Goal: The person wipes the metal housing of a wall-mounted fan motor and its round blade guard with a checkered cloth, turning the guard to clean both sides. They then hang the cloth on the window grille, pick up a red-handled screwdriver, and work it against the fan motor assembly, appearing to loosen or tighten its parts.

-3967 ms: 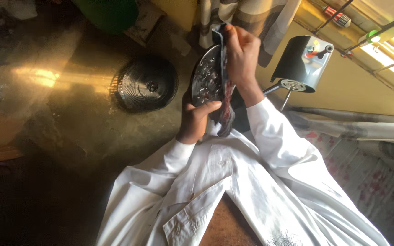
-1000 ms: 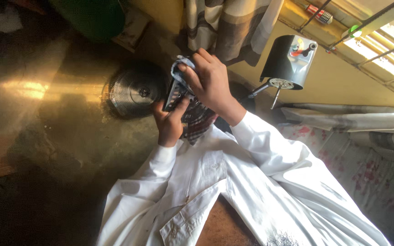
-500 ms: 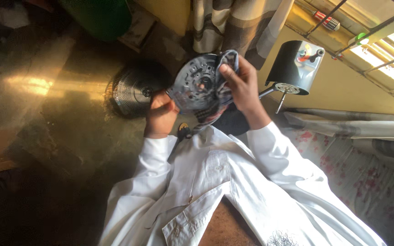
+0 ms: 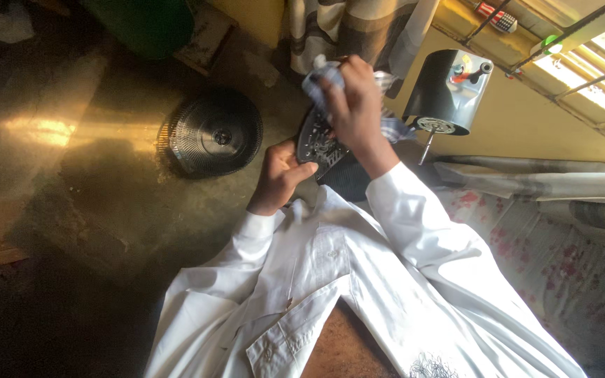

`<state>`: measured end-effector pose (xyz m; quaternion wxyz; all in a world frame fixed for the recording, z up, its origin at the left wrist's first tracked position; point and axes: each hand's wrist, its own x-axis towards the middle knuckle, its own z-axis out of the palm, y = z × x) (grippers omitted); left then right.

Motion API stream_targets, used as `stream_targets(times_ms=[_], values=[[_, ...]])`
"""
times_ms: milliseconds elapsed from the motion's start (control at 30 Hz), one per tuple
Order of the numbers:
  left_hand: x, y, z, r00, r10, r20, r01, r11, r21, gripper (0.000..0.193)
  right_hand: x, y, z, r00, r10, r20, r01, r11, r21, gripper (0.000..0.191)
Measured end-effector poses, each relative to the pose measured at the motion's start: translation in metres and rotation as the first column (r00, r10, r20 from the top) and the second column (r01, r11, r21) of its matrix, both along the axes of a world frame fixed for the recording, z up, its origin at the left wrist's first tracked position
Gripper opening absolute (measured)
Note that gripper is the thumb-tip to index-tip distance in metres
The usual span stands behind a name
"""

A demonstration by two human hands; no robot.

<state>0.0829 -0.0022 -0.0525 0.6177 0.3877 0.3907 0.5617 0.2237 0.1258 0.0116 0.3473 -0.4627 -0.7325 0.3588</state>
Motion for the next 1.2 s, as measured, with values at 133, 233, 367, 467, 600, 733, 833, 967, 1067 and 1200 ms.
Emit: stream_targets(times_ms=[133, 233, 367, 467, 600, 733, 833, 967, 1067, 1200], values=[[-0.007, 0.002, -0.007, 0.999, 0.009, -0.034, -0.007, 0.997, 0.071, 0.023, -0.015, -0.013, -0.006, 0.975, 0.133, -0.177, -0.030, 0.871, 0.491, 0.022], [-0.011, 0.003, -0.007, 0.998, 0.043, -0.049, -0.039, 0.995, 0.095, 0.027, -0.026, -0.022, -0.014, 0.979, 0.205, 0.010, -0.141, 0.634, 0.760, 0.022], [-0.005, -0.006, 0.007, 0.994, 0.112, -0.013, -0.111, 0.992, 0.059, 0.034, -0.019, -0.011, -0.028, 0.953, 0.049, -0.299, 0.056, 0.941, 0.334, 0.025], [0.003, -0.005, 0.012, 0.930, 0.310, 0.195, -0.334, 0.937, 0.103, 0.044, -0.018, -0.013, -0.046, 0.844, 0.088, -0.529, -0.042, 0.994, 0.100, 0.033], [-0.013, 0.006, 0.000, 0.795, 0.379, 0.473, -0.463, 0.884, 0.069, 0.047, -0.030, -0.033, -0.075, 0.566, -0.116, -0.816, -0.183, 0.947, -0.262, 0.040], [-0.029, 0.013, -0.019, 0.808, 0.406, 0.427, -0.444, 0.896, -0.011, 0.049, -0.012, -0.033, -0.086, 0.726, -0.024, -0.688, -0.113, 0.982, -0.154, 0.038], [-0.024, 0.010, -0.023, 0.826, 0.291, 0.482, -0.311, 0.950, -0.041, 0.069, 0.005, -0.037, -0.078, 0.883, 0.160, -0.440, -0.067, 0.973, 0.220, 0.045], [-0.018, 0.010, -0.007, 0.756, 0.106, 0.646, -0.226, 0.968, 0.106, 0.090, 0.010, -0.049, -0.051, 0.899, 0.401, -0.177, -0.279, 0.834, 0.476, 0.047], [-0.025, 0.012, 0.008, 0.693, -0.010, 0.721, -0.189, 0.962, 0.195, 0.099, 0.012, -0.048, -0.025, 0.834, 0.551, -0.036, -0.474, 0.747, 0.467, 0.051], [-0.034, 0.011, 0.014, 0.684, 0.017, 0.730, -0.200, 0.966, 0.164, 0.088, 0.020, -0.044, 0.007, 0.803, 0.593, -0.057, -0.528, 0.753, 0.394, 0.049]])
